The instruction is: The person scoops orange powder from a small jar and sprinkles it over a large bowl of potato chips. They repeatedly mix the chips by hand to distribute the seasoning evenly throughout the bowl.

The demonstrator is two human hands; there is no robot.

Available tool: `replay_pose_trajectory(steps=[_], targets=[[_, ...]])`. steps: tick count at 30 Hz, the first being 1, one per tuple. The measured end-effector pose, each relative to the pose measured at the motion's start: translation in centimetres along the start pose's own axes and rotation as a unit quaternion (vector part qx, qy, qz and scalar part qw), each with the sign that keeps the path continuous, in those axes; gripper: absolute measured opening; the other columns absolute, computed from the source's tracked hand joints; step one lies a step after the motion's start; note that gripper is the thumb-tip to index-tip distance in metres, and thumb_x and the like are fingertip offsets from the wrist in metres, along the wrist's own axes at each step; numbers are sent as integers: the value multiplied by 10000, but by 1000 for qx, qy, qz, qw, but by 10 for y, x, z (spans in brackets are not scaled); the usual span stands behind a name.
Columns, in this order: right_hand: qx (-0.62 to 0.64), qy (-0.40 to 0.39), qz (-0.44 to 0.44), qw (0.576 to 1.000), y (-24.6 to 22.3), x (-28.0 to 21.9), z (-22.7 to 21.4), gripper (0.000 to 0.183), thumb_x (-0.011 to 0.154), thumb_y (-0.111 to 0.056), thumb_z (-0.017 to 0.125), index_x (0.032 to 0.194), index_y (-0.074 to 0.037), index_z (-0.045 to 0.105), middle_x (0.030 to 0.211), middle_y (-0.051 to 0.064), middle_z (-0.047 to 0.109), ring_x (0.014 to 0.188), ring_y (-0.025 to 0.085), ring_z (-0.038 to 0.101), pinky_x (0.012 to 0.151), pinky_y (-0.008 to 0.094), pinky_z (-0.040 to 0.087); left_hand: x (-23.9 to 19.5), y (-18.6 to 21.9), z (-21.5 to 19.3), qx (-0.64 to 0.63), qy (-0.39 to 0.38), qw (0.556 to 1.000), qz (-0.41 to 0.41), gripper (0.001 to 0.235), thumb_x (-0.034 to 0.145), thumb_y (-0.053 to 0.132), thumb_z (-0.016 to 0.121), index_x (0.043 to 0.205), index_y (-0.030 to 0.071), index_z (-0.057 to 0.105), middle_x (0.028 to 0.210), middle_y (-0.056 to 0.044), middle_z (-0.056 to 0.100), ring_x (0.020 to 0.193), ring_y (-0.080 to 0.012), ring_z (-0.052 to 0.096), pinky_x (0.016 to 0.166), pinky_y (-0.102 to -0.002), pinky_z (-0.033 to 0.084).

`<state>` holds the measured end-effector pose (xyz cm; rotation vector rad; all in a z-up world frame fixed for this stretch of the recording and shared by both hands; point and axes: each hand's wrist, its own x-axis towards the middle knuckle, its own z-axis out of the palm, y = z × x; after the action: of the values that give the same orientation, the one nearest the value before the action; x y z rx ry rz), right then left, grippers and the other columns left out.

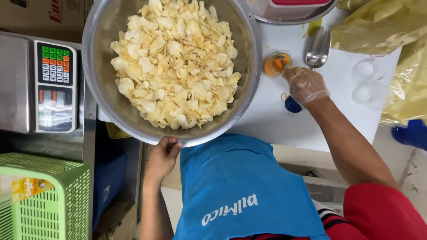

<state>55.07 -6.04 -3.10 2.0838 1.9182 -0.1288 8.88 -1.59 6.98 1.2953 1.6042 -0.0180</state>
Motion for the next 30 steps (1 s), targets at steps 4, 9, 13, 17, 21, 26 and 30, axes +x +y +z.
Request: replay_pose_trajectory(steps=[4, 9, 13, 17, 21, 26, 30], targets=[[-13, -8, -19, 1000, 10, 7, 47, 177, 1026, -152, 515, 1043, -211, 680, 876, -12, 701, 828, 201, 742, 714, 358, 609, 13, 9, 9, -8, -7, 999, 47, 339, 961, 224, 720, 1160, -50, 723, 1036, -291, 753, 970, -413, 730, 755, -521, 575], [-83, 93, -61, 990, 7, 5, 32, 116, 984, -139, 583, 913, -210, 641, 780, -24, 626, 762, 169, 701, 670, 307, 576, 25, 15, 16, 1, -31, 994, 102, 295, 954, 206, 731, 1125, -34, 727, 1008, -260, 763, 933, -397, 735, 711, -495, 578], [-4, 56, -53, 997, 24, 17, 52, 138, 972, -115, 559, 884, -149, 661, 721, 15, 631, 700, 225, 705, 645, 363, 586, 30, 19, 21, 9, -36, 991, 129, 289, 943, 211, 748, 1122, -15, 726, 996, -235, 764, 907, -373, 730, 703, -488, 569], [77, -36, 12, 996, 35, 22, 31, 225, 1061, -256, 532, 950, -131, 683, 783, 96, 699, 812, 293, 733, 740, 430, 601, 32, 21, 23, 11, -44, 989, 139, 270, 948, 199, 738, 1129, 0, 720, 1008, -232, 765, 916, -380, 730, 713, -487, 572], [-36, -63, -9, 997, 20, 12, -3, 208, 1061, -218, 504, 1047, -229, 711, 879, -4, 726, 861, 208, 762, 722, 367, 633, 32, 14, 27, -1, -43, 992, 122, 266, 954, 198, 742, 1129, -1, 717, 1007, -224, 769, 915, -350, 728, 715, -463, 574], [41, -79, -12, 996, 29, 6, 44, 245, 1087, -244, 462, 1001, -166, 678, 841, 61, 694, 851, 285, 752, 707, 444, 608, 38, 16, 31, 2, -53, 991, 124, 278, 960, 209, 742, 1142, 0, 717, 1030, -228, 768, 937, -365, 730, 725, -477, 576], [33, -85, 35, 995, 20, 0, 13, 243, 1074, -190, 481, 998, -117, 701, 800, 64, 705, 812, 294, 764, 724, 419, 616, 36, 18, 31, -9, -46, 992, 121, 272, 954, 194, 749, 1142, 1, 720, 1017, -221, 768, 923, -338, 724, 727, -449, 569]])
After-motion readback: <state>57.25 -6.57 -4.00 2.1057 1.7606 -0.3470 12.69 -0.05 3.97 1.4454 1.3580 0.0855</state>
